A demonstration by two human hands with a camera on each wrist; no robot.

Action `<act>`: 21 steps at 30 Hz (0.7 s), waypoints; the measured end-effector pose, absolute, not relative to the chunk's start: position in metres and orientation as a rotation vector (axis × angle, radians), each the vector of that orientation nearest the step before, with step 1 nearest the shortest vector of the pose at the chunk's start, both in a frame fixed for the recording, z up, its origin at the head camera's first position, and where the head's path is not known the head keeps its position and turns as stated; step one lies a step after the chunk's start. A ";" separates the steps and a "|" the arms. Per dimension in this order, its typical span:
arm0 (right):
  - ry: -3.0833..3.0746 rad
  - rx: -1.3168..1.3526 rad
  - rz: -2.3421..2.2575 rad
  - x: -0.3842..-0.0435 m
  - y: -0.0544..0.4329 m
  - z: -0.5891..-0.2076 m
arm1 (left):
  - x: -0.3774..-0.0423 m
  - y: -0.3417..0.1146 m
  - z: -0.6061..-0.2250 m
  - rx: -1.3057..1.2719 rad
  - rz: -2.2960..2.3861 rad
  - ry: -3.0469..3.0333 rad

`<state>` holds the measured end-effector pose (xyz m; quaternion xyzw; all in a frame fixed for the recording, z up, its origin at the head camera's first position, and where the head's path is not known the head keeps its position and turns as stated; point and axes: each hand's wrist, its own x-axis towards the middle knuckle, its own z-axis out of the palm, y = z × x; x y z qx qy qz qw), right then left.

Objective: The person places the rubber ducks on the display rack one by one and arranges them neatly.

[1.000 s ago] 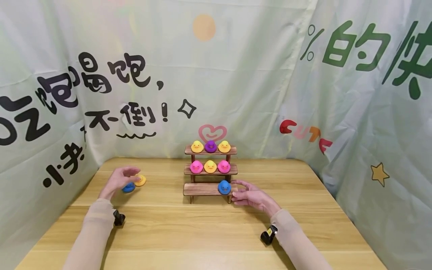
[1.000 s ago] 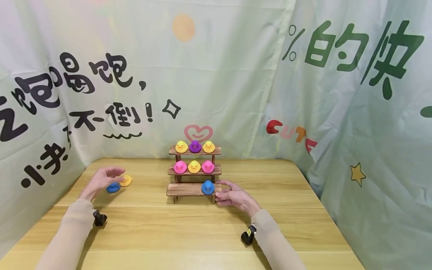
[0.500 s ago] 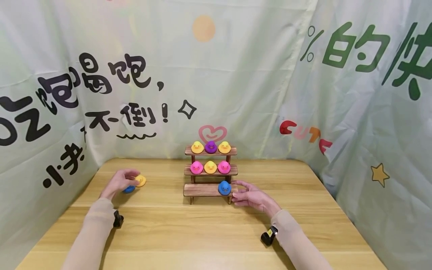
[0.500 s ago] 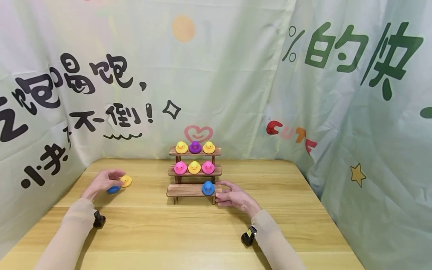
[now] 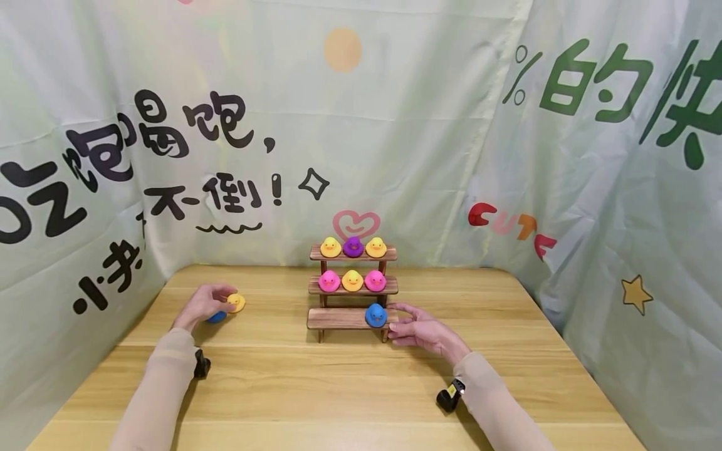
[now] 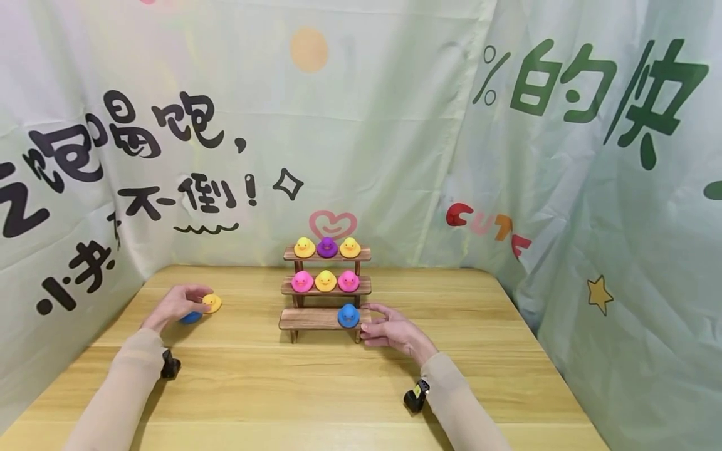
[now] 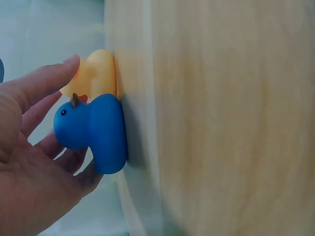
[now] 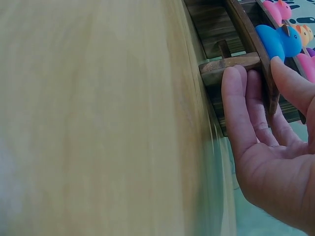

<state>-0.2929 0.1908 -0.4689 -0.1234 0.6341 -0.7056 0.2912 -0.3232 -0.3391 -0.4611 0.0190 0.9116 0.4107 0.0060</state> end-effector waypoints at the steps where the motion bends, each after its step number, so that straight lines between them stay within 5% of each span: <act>1: 1.684 -0.321 -1.884 -0.293 0.191 -0.469 | -0.323 -0.339 -0.461 0.062 1.283 2.852; 21: 1.694 -0.327 -1.889 -0.293 0.190 -0.471 | -0.326 -0.333 -0.459 0.063 1.236 2.822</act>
